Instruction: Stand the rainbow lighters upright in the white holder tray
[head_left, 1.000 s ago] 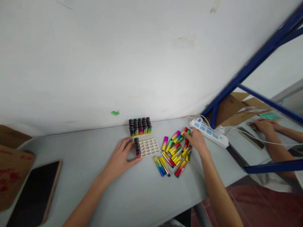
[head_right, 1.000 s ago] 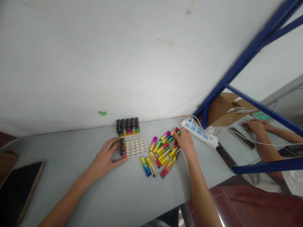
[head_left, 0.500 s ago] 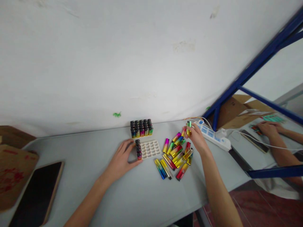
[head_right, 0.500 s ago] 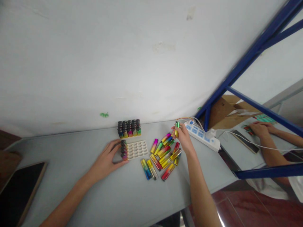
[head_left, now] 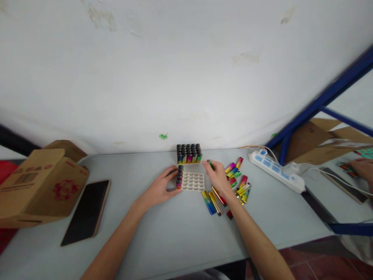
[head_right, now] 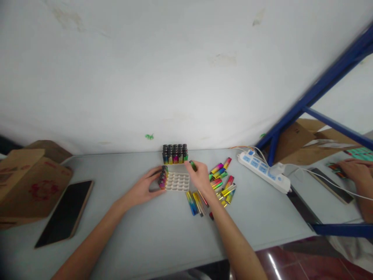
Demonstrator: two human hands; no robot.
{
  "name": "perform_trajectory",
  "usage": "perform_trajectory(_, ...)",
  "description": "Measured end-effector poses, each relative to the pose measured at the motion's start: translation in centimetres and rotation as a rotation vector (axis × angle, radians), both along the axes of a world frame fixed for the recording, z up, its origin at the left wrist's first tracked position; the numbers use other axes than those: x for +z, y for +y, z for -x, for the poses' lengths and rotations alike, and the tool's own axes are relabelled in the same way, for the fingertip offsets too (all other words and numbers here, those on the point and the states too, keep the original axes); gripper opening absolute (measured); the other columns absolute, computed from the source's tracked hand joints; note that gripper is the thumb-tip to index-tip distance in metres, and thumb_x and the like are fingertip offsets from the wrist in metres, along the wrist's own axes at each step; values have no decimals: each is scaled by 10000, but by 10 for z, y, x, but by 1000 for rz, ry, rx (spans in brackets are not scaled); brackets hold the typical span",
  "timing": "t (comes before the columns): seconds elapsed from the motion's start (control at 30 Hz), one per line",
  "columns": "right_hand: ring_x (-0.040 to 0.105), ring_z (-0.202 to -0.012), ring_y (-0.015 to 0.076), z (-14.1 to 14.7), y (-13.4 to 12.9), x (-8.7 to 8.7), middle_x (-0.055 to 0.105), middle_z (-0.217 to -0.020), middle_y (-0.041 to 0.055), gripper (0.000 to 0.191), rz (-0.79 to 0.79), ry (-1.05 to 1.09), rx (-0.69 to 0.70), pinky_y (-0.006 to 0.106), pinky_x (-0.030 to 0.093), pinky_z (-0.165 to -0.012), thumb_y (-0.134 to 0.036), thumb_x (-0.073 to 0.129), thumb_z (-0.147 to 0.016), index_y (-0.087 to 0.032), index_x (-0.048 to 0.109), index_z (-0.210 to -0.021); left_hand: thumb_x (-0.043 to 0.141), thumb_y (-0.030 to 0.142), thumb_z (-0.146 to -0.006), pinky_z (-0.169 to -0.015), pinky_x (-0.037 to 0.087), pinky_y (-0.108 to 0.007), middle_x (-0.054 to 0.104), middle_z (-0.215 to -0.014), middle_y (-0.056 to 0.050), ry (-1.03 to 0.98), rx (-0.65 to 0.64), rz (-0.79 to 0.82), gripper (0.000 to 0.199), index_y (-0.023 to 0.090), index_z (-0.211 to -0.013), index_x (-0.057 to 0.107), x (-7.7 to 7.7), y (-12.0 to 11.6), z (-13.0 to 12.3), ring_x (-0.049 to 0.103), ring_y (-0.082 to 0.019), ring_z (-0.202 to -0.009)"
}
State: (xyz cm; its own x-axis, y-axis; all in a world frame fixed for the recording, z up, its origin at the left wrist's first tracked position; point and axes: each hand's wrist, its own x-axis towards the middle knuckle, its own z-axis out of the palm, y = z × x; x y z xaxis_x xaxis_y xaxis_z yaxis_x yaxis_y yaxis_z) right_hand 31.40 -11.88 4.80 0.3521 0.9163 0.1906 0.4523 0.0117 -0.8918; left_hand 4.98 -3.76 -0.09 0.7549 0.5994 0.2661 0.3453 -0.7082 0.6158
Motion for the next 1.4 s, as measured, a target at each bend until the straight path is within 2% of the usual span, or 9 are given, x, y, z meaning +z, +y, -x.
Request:
perform_trajectory(0.17,376,-590,132,13,-8,-13,399,-565,-55,472,-26,-92,11,279,261,-589,-574,475,-964,-250,398,-630,807,366,-887,-1283,468,-519,591,-1583,-140,3,14,-17,617,233,-1466,642,3,-4,-1,572,-340,-1479)
perform_trajectory(0.3,374,-593,126,14,-9,-14,399,-571,-61,522,-15,-83,-15,271,263,-592,-620,487,-985,-246,395,-634,876,461,-828,-1284,457,-537,592,-1565,-169,9,89,-5,708,189,-1436,636,-1,-8,-7,583,-364,-1458)
perform_trajectory(0.47,375,-590,123,17,-10,-12,394,-558,-61,584,-22,-107,-34,269,271,-601,-669,503,-994,-240,404,-612,898,599,-796,-1263,471,-560,623,-1523,-161,-20,127,20,781,206,-1417,633,-6,-9,-11,606,-369,-1422)
perform_trajectory(0.7,418,-569,144,19,-12,-18,476,-559,-43,445,-6,-179,-22,281,280,-591,-533,464,-995,-252,449,-650,895,609,-797,-1246,483,-612,638,-1512,-174,-55,114,37,762,210,-1404,668,-5,-8,-11,613,-400,-1414)
perform_trajectory(0.83,489,-598,162,19,-12,-21,528,-610,-39,437,13,-188,-23,277,320,-616,-567,476,-1037,-248,530,-743,889,602,-803,-1257,474,-607,640,-1512,-163,-77,107,49,739,234,-1409,679,-5,-8,-12,613,-390,-1418)
perform_trajectory(1.0,633,-759,208,16,-11,-22,659,-811,10,371,-11,-175,89,283,443,-681,-551,448,-1100,-245,619,-980,893,590,-805,-1268,459,-591,623,-1533,-163,-73,107,63,749,235,-1425,670,-6,-9,-11,600,-385,-1434)
perform_trajectory(1.1,664,-932,226,14,-10,-20,684,-987,70,370,-92,-219,163,298,509,-777,-521,452,-1110,-236,624,-949,898,576,-808,-1272,453,-581,613,-1546,-167,-70,104,66,768,219,-1444,657,-4,-10,-11,586,-381,-1448)
perform_trajectory(1.27,632,-766,205,15,-7,-18,648,-778,20,424,-59,-313,195,308,485,-767,-524,470,-1119,-241,562,-818,892,554,-824,-1280,451,-569,606,-1550,-169,-57,89,67,754,203,-1450,661,0,-12,-11,576,-381,-1455)
perform_trajectory(1.4,677,-830,223,19,-2,-23,713,-857,51,412,-71,-345,241,314,502,-795,-523,443,-1138,-233,613,-900,904,542,-812,-1278,456,-576,613,-1542,-150,-60,91,74,754,232,-1456,664,0,-12,-12,580,-383,-1450)
